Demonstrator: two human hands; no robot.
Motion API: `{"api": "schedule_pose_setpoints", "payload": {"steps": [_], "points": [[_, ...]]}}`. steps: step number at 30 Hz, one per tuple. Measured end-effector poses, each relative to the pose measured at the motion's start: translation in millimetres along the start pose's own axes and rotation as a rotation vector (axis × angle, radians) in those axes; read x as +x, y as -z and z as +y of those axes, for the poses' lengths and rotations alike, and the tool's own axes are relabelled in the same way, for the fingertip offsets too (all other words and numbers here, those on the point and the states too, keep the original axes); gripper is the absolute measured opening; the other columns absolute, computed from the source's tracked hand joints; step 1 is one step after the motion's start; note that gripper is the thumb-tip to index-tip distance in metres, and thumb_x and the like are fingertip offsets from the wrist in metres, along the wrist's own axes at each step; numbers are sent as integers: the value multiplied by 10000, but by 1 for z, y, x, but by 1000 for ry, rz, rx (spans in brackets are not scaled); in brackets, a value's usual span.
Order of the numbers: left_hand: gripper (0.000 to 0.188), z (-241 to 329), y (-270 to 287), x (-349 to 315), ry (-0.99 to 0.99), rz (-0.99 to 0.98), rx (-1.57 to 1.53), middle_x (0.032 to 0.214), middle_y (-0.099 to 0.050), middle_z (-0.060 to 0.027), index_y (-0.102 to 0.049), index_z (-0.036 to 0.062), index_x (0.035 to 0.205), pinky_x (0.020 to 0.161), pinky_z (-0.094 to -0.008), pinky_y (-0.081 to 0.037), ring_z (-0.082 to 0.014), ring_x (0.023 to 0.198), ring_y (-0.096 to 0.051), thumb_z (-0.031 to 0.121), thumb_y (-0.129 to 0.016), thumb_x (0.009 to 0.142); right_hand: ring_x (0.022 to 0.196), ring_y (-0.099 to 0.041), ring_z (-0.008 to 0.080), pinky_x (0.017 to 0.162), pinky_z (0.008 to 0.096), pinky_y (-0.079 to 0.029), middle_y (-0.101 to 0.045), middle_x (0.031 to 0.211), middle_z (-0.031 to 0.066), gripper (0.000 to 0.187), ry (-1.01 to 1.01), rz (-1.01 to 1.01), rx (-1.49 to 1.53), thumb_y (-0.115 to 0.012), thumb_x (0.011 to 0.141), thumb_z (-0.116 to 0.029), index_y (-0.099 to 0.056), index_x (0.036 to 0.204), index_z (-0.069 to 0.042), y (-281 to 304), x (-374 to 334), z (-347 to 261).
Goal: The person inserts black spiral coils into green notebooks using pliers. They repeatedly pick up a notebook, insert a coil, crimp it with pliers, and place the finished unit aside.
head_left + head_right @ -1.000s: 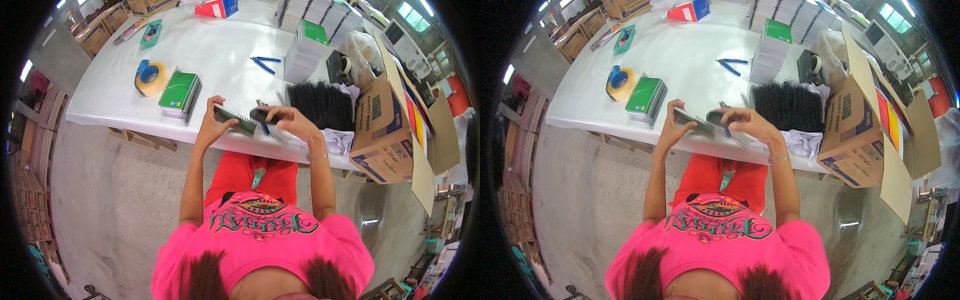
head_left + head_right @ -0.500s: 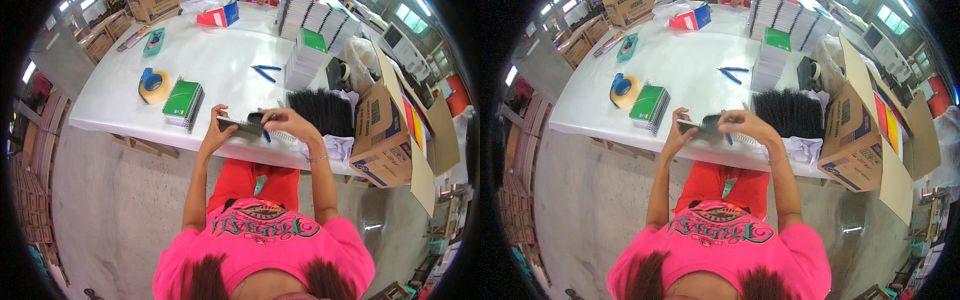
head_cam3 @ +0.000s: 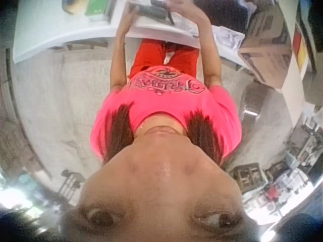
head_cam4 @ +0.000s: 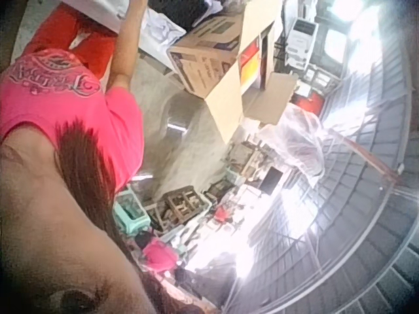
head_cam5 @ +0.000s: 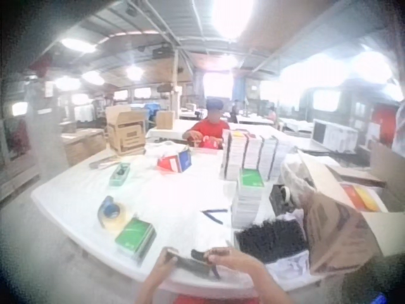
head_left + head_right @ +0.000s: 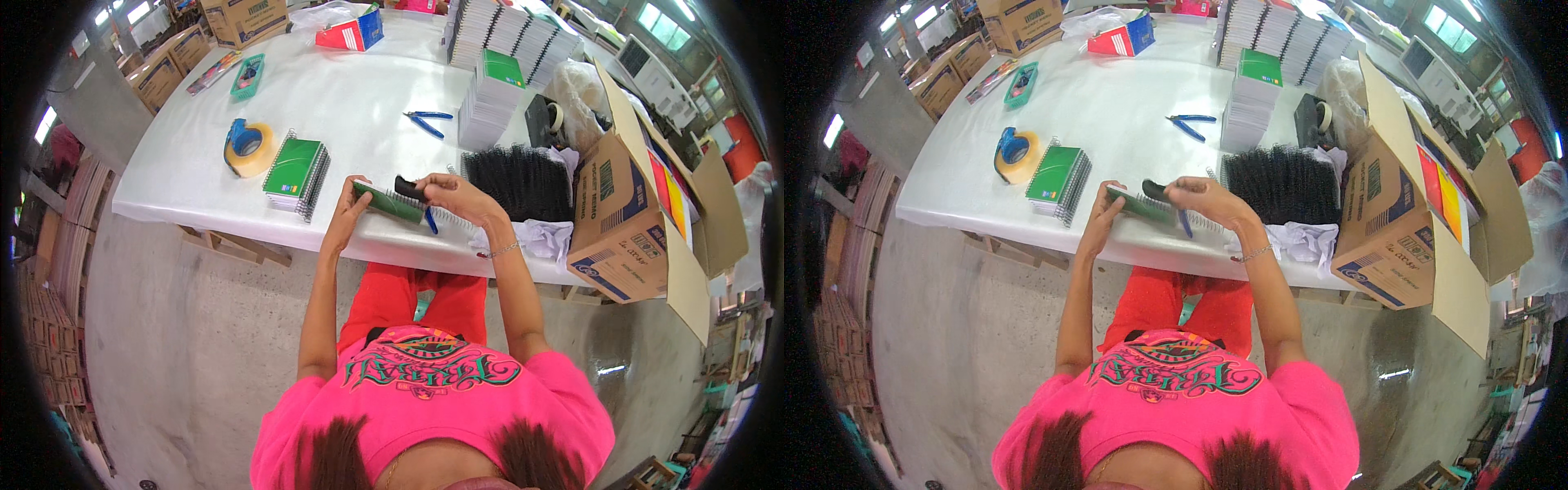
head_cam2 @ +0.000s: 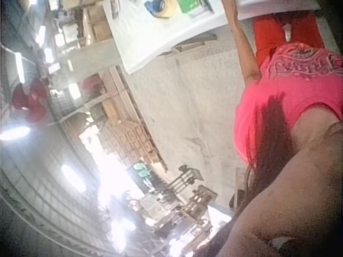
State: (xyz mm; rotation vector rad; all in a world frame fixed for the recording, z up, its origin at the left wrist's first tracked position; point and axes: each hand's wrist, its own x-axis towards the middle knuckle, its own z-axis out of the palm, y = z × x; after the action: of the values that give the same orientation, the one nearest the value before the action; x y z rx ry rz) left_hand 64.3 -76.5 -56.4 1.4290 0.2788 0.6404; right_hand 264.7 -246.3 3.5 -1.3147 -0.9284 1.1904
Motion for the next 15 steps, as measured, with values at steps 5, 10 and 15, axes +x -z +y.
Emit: {"api": "schedule_pose_setpoints", "payload": {"steps": [5, 10, 15], "points": [[285, -3, 6, 5, 25, -37, -49, 1049, -466, -6, -466, 108, 1246, 897, -261, -368, -111, 965, -446, 169, -571, 989, 947, -566, 133, 908, 262, -429, -655, 969, 31, 336, 78, 53, -185, -730, 872, -352, -713, 998, -41, -7, 3, -5], [300, 12, -1, 6, 76, -44, -48, 1006, -465, -3, -467, 117, 1257, 892, -257, -363, -107, 961, -446, 166, -572, 981, 982, -563, 128, 937, 271, -413, -661, 985, 32, 302, -43, 80, -379, -740, 865, -321, -717, 996, -49, -9, 7, -13], [329, 4, 4, 5, 86, -51, -53, 990, -465, 2, -468, 124, 1273, 901, -254, -355, -113, 961, -453, 175, -585, 970, 968, -540, 118, 888, 256, -440, -639, 1032, 27, 273, 81, -40, -26, -721, 891, -252, -672, 1031, -23, -10, 5, -2]]}}
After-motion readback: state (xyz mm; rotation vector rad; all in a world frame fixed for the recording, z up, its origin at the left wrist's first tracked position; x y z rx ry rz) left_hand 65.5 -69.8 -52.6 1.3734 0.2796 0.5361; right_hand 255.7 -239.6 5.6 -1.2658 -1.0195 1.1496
